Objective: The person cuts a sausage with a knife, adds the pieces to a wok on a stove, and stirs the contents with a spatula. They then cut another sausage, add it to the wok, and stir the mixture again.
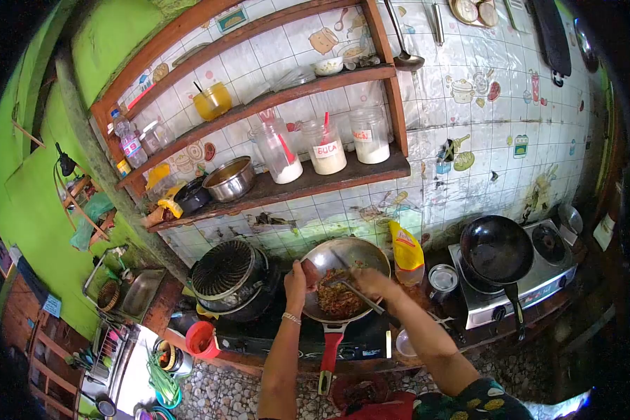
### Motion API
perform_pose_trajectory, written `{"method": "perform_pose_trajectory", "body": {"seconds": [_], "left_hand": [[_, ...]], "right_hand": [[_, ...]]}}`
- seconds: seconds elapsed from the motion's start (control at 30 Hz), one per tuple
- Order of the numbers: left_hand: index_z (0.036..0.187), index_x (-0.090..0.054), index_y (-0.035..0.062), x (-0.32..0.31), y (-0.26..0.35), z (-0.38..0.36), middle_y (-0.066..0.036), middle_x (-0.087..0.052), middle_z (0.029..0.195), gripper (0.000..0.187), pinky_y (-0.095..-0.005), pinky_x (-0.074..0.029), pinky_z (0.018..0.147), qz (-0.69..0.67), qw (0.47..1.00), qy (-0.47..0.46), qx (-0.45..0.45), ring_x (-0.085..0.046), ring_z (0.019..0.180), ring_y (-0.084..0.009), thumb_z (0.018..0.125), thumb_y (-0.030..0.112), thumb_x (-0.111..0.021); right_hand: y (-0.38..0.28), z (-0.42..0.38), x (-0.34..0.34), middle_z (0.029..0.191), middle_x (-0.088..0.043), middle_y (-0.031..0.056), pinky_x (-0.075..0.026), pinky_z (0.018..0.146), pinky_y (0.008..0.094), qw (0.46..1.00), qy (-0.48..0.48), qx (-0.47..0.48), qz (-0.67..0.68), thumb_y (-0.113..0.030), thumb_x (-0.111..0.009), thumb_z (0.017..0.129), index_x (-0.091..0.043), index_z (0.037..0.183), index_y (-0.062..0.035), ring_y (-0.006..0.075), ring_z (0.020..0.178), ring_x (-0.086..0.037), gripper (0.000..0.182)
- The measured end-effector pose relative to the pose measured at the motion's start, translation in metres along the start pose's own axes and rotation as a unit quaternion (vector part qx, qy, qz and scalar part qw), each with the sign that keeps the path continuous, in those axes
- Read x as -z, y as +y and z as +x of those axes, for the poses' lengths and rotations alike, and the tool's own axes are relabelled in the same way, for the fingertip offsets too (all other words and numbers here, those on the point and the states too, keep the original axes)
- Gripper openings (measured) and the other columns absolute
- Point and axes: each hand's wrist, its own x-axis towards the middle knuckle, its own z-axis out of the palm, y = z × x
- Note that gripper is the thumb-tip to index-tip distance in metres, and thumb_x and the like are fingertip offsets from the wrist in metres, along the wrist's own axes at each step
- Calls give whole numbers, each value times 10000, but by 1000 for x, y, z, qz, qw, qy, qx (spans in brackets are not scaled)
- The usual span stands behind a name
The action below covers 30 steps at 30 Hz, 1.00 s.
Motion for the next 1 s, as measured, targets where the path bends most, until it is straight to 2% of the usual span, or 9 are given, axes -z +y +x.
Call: {"method": "perform_pose_trajectory", "body": {"seconds": [0.1,0.3,0.5,0.57,0.77,0.87,0.9,0.97,1.0], "left_hand": [[820,-532,-1,6,5,-10,-109,-561,634,518,-292,-429,394,-117,990,-40,61,-536,482,-183,853,477,-336],[943,-498,36,4,31,-60,-93,-553,759,521,-307,-440,498,-231,959,-150,61,-538,623,-197,859,513,-306],[1004,-474,35,-18,30,-131,-124,-566,838,512,-328,-457,560,-343,915,-194,87,-560,717,-220,864,493,-291],[1062,-462,48,-24,9,-148,-121,-567,873,506,-343,-466,576,-347,867,-331,139,-564,732,-227,868,482,-290],[1061,-466,23,-84,-33,-224,-134,-554,926,501,-312,-500,626,-346,834,-203,380,-568,750,-210,863,471,-362],[1089,-449,14,-110,-127,-241,-160,-538,949,521,-313,-496,637,-342,796,-273,418,-560,800,-223,863,477,-376],[1089,-449,14,-121,-170,-239,-160,-538,949,521,-313,-496,637,-346,795,-270,419,-560,800,-223,863,477,-376],[1111,-434,5,-141,-244,-234,-174,-532,915,557,-314,-494,643,-580,511,-385,505,-550,840,-243,852,496,-393],[1123,-414,-2,-147,-251,-234,-183,-495,971,572,-337,-501,657,-574,520,-323,543,-533,867,-268,823,481,-478]], "right_hand": [[29,-12,32,617,-559,108,-394,360,295,941,-27,-178,287,-391,-394,870,-480,944,12,176,440,-507,418],[94,-36,25,537,-519,33,-357,325,246,950,-123,-204,203,-392,-441,840,-523,688,-75,112,384,-457,361],[119,-86,16,549,-512,19,-296,310,202,902,-96,-209,365,-374,-501,842,-514,755,-59,78,389,-423,327],[127,-106,24,547,-506,9,-281,306,191,905,-84,-203,365,-350,-511,842,-506,765,-59,68,380,-409,301],[164,-180,30,561,-527,14,-328,328,196,919,-122,-239,288,-314,-541,826,-473,873,-60,70,420,-468,267],[198,-216,-8,566,-527,25,-395,387,272,938,86,-292,166,-368,-537,816,-521,894,-39,150,433,-488,338],[217,-221,-28,584,-546,67,-398,383,299,965,168,-198,37,-318,-543,806,-499,876,-44,180,443,-513,286],[264,-233,-78,602,-565,110,-400,378,326,963,236,-92,-92,-267,-548,796,-478,859,-48,210,453,-539,238],[292,-238,-109,622,-570,118,-421,417,350,935,263,-71,-228,-258,-559,783,-493,913,-62,251,485,-550,244]]}}
